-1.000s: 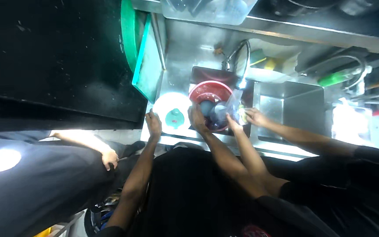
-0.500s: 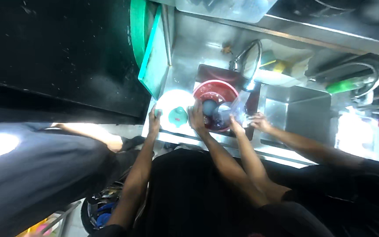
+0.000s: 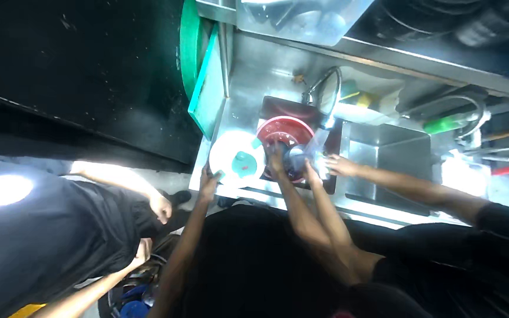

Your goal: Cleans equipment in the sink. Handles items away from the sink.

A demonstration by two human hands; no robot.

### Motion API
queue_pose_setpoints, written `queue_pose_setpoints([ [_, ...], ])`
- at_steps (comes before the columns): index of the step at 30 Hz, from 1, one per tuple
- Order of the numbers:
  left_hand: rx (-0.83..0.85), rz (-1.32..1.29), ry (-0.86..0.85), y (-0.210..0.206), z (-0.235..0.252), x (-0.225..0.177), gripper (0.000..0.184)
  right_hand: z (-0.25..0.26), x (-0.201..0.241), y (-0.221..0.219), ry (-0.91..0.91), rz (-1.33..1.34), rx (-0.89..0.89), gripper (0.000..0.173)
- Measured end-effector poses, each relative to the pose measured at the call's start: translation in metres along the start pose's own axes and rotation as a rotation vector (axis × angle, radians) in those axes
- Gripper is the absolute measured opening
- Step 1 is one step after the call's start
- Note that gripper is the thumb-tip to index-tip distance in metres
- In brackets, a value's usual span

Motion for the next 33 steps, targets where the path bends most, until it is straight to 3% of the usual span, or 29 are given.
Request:
queue_pose_setpoints([
  [1, -0.004, -0.023, 0.075, 0.0, -0.005, 0.003, 0.082, 0.011, -0.036, -0.021, 0.064, 0.096, -0.114, 0.06],
  [3, 0.013, -0.016, 0.169, -0.004, -0.007, 0.005, 0.084, 0.033, -0.067, -0.046, 0.069, 0.131, -0.142, 0.064],
  [6, 0.038, 0.012, 0.224, -0.008, -0.007, 0.006, 0.088, 0.042, -0.066, -0.045, 0.119, -0.003, -0.111, 0.059],
  [9, 0.133, -0.013, 0.304, -0.018, -0.011, 0.016, 0.076, 0.081, -0.054, -0.024, 0.338, -0.139, -0.038, 0.058],
  [11, 0.222, -0.059, 0.455, -0.022, -0.018, 0.023, 0.067, 0.095, -0.034, -0.004, 0.336, -0.065, -0.006, 0.06],
  [13, 0.211, -0.076, 0.516, -0.013, -0.02, 0.021, 0.059, 0.099, -0.032, 0.003, 0.254, 0.119, -0.096, 0.059],
  [16, -0.049, 0.062, 0.224, -0.008, -0.021, -0.01, 0.065, 0.066, -0.044, -0.009, 0.215, -0.037, -0.154, 0.056],
  [20, -0.233, 0.412, -0.185, -0.023, 0.012, -0.037, 0.084, 0.014, -0.054, -0.048, 0.172, -0.344, -0.123, 0.082],
  [23, -0.283, 0.787, -0.445, -0.047, 0.047, -0.042, 0.067, -0.006, -0.042, -0.043, 0.119, -0.491, -0.065, 0.084],
  [25, -0.305, 1.038, -0.484, -0.062, 0.061, -0.034, 0.057, -0.01, -0.036, -0.036, 0.146, -0.517, -0.135, 0.08],
  [28, -0.345, 1.078, -0.492, -0.071, 0.071, -0.031, 0.056, -0.012, -0.012, -0.031, 0.368, -0.482, -0.229, 0.057],
  [31, -0.279, 1.065, -0.445, -0.074, 0.069, -0.048, 0.062, -0.007, 0.022, -0.05, 0.34, -0.596, -0.046, 0.052],
  [33, -0.158, 1.098, -0.568, -0.08, 0.079, -0.063, 0.056, -0.007, 0.035, -0.065, 0.272, -0.628, 0.012, 0.052],
])
Point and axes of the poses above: each hand's wrist, its own z-axis towards the middle knuckle, its own y-axis out of the back of the hand, x = y × z, the point moved 1 cm from there along z, towards the middle knuckle, and after that the axes turned 8 degrees about -z, right-handed, at the moved point
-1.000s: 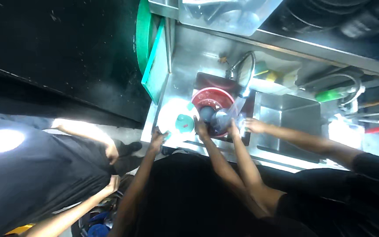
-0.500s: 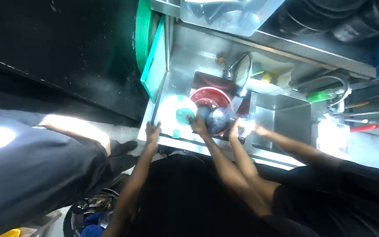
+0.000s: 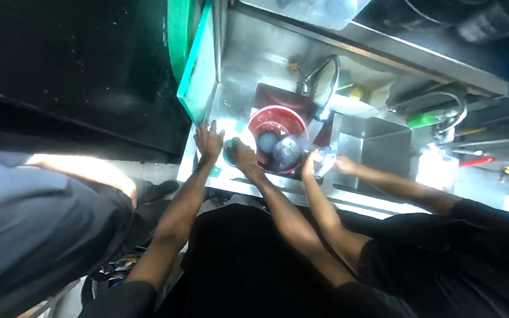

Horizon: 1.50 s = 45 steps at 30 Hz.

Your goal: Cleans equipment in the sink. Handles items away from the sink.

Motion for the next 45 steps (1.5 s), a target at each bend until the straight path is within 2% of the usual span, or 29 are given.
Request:
queue_pose_setpoints([
  [2, 0.103, 0.003, -0.187, -0.003, 0.017, 0.0, 0.052, 0.012, 0.005, -0.014, -0.037, -0.009, -0.044, 0.047],
  [4, 0.132, 0.054, -0.251, -0.01, 0.026, 0.007, 0.054, 0.025, 0.012, -0.018, -0.079, -0.042, 0.013, 0.045],
  [11, 0.088, 0.14, -0.124, -0.017, 0.029, 0.014, 0.068, 0.023, 0.002, -0.038, 0.073, 0.047, -0.026, 0.036],
  [15, 0.125, 0.134, -0.1, -0.026, 0.026, 0.005, 0.068, 0.003, -0.013, -0.043, 0.152, 0.112, -0.102, 0.037],
  [17, 0.097, 0.066, -0.066, -0.034, 0.015, -0.003, 0.065, -0.014, -0.018, -0.026, 0.171, 0.102, -0.005, 0.042],
  [19, 0.021, 0.076, -0.063, -0.011, 0.017, 0.006, 0.057, 0.0, -0.003, -0.036, 0.262, 0.007, -0.016, 0.043],
  [21, 0.066, 0.124, -0.112, 0.005, 0.014, 0.007, 0.053, -0.002, 0.007, -0.04, 0.319, -0.088, -0.008, 0.044],
  [27, 0.157, 0.033, -0.101, 0.003, 0.017, 0.009, 0.065, -0.029, -0.008, -0.039, 0.271, -0.168, 0.004, 0.037],
  [32, 0.189, 0.032, -0.099, -0.001, 0.015, 0.007, 0.069, -0.037, -0.044, -0.032, 0.28, -0.157, 0.041, 0.029],
  [37, 0.149, 0.032, -0.148, -0.001, 0.017, 0.01, 0.069, -0.038, -0.067, -0.02, 0.215, -0.001, -0.033, 0.042],
  [40, 0.155, 0.038, -0.169, -0.003, 0.016, 0.011, 0.068, -0.03, -0.07, -0.017, 0.181, 0.093, -0.088, 0.047],
  [45, 0.133, 0.035, -0.162, -0.002, 0.014, 0.01, 0.07, -0.004, -0.05, -0.015, 0.146, 0.112, -0.155, 0.041],
])
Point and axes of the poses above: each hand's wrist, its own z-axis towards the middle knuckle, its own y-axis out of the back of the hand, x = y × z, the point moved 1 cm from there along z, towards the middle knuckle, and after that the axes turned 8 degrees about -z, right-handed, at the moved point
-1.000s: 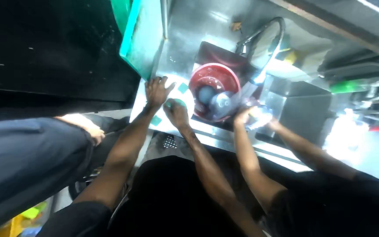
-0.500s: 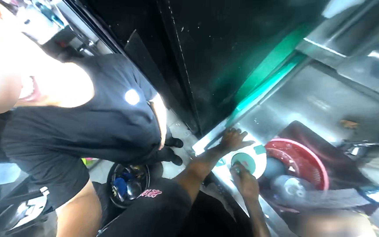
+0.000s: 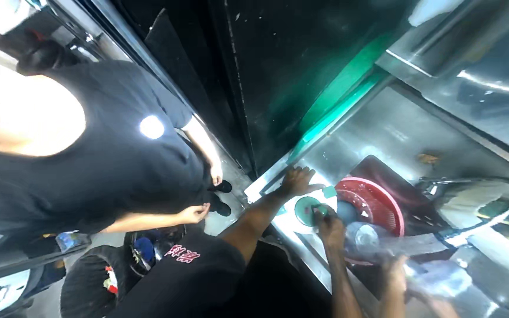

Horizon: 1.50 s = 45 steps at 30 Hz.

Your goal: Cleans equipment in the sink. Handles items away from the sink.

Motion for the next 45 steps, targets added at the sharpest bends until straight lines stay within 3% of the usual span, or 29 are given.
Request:
queue_pose_setpoints([
  [8, 0.051, 0.036, 0.125, 0.005, 0.0, -0.01, 0.068, 0.028, 0.045, -0.002, 0.061, -0.166, 0.158, 0.037],
  [14, 0.06, 0.032, 0.139, 0.004, 0.003, -0.004, 0.073, 0.007, 0.071, -0.026, 0.045, -0.323, 0.167, 0.039],
  [22, 0.032, 0.047, 0.139, -0.006, 0.008, 0.002, 0.083, -0.029, 0.03, -0.019, -0.028, -0.147, 0.298, 0.038],
  [27, 0.022, 0.041, 0.112, -0.009, 0.008, 0.006, 0.083, -0.027, -0.011, -0.002, -0.069, -0.011, 0.22, 0.037],
  [31, 0.008, 0.055, 0.108, -0.008, 0.008, 0.004, 0.082, -0.005, -0.009, 0.014, -0.231, 0.16, 0.147, 0.051],
  [34, -0.016, 0.058, 0.132, -0.007, 0.007, 0.003, 0.085, 0.013, 0.005, 0.015, -0.273, 0.108, 0.109, 0.051],
  [36, -0.008, 0.051, 0.143, -0.008, 0.007, 0.003, 0.089, 0.019, 0.021, 0.01, -0.217, 0.018, 0.14, 0.049],
  [41, 0.053, 0.038, 0.199, -0.002, 0.006, -0.001, 0.091, 0.016, 0.048, -0.015, -0.064, -0.15, 0.247, 0.067],
  [45, 0.076, 0.03, 0.274, 0.004, 0.006, -0.005, 0.092, 0.0, 0.044, -0.014, 0.059, -0.082, 0.33, 0.058],
])
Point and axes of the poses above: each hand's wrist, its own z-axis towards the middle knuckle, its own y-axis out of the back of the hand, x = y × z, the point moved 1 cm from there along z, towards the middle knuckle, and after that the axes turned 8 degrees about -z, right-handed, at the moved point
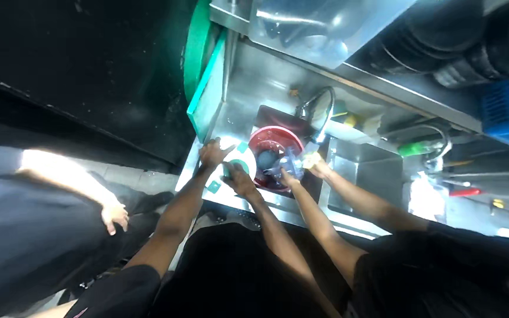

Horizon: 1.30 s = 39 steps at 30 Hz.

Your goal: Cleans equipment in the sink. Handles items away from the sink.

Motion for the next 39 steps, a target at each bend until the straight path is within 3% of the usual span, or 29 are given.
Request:
queue_pose_setpoints([
  [4, 0.106, -0.183, 0.105, 0.009, 0.001, 0.02, 0.085, -0.022, -0.032, -0.014, 0.075, 0.313, 0.013, 0.055],
  [8, 0.204, -0.58, 0.127, -0.005, -0.019, 0.07, 0.077, -0.04, -0.063, -0.026, -0.219, 0.564, -0.462, 0.055],
  [10, 0.223, -0.727, 0.201, -0.017, -0.038, 0.084, 0.083, -0.038, -0.078, -0.026, -0.37, 0.627, -0.622, 0.072],
  [13, 0.225, -0.785, 0.214, -0.022, -0.056, 0.086, 0.092, -0.026, -0.098, -0.029, -0.561, 0.865, -0.555, 0.097],
  [17, 0.242, -0.828, 0.232, -0.031, -0.063, 0.085, 0.107, -0.005, -0.107, -0.031, -0.494, 1.232, -0.271, 0.078],
  [20, 0.267, -0.949, 0.232, -0.035, -0.063, 0.09, 0.113, 0.015, -0.101, -0.038, -0.344, 1.328, -0.353, 0.065],
  [22, 0.284, -1.054, 0.2, -0.033, -0.062, 0.091, 0.108, 0.013, -0.093, -0.038, -0.321, 1.29, -0.422, 0.065],
  [28, 0.258, -0.971, 0.072, 0.002, -0.089, 0.072, 0.093, -0.05, -0.07, -0.092, -0.391, 1.507, -0.557, 0.073],
  [32, 0.473, -0.975, -0.136, 0.029, -0.145, 0.058, 0.09, -0.126, -0.059, -0.099, -0.411, 1.521, -0.764, 0.071],
  [35, 0.654, -1.01, 0.062, 0.012, -0.2, 0.065, 0.088, -0.198, -0.07, -0.11, -0.442, 1.378, -0.775, 0.061],
  [39, 0.769, -0.857, 0.269, -0.049, -0.285, 0.059, 0.06, -0.283, -0.122, -0.162, -0.551, 1.36, -0.715, 0.063],
])
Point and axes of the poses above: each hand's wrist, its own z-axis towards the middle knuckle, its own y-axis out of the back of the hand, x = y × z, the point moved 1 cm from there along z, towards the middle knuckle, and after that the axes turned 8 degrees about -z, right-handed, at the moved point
